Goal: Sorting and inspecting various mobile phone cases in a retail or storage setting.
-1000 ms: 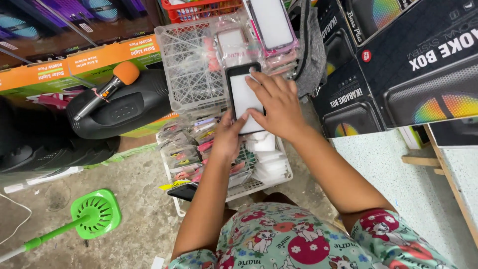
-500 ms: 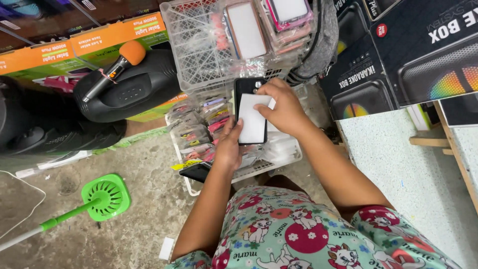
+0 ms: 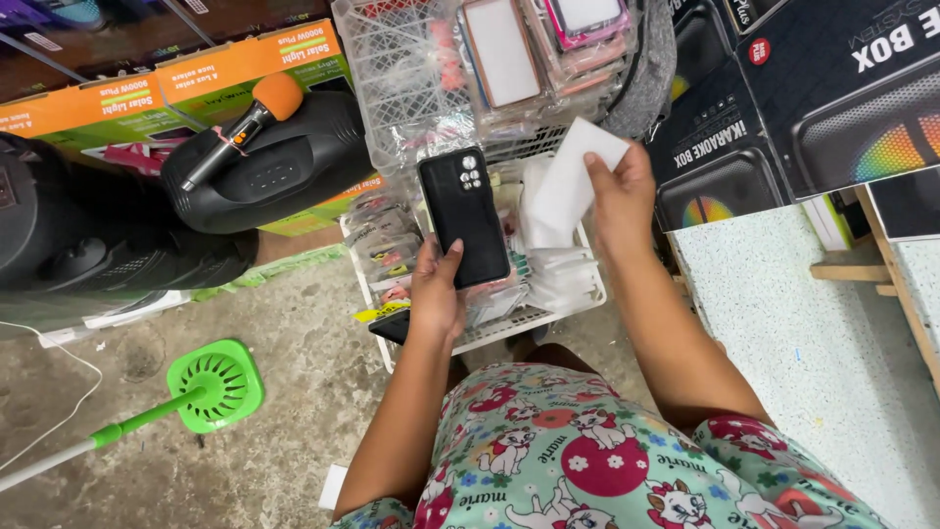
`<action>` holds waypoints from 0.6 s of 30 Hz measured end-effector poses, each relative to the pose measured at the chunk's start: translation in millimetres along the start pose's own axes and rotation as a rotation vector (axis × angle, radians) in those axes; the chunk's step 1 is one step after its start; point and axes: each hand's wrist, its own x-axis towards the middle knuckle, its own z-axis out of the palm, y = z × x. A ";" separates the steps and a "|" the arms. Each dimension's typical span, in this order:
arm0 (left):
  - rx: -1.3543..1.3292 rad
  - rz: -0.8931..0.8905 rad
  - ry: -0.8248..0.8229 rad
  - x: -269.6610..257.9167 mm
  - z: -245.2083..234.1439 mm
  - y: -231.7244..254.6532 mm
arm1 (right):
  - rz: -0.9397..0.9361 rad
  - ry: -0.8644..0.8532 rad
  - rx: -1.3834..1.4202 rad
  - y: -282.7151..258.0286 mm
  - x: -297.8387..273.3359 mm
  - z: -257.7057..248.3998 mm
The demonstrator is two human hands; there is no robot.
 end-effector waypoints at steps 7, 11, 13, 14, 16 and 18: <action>-0.008 0.002 -0.121 -10.5 15.3 -10.0 | 0.264 -0.156 0.073 25.3 -22.0 8.5; 0.115 0.005 -0.116 -12.5 13.8 -26.7 | 0.391 -0.214 0.279 23.7 -31.0 16.0; 0.172 0.021 -0.103 -12.8 11.0 -33.7 | 0.387 -0.234 0.335 9.6 -36.4 26.5; 0.233 0.036 -0.085 -13.2 10.8 -34.7 | 0.419 -0.216 0.353 -3.8 -39.9 35.8; 0.296 0.048 -0.068 -11.9 5.5 -41.7 | 0.453 -0.195 0.371 -9.7 -45.6 39.0; 0.429 0.085 -0.011 -9.1 -5.7 -53.1 | 0.417 -0.189 0.311 5.9 -50.5 28.1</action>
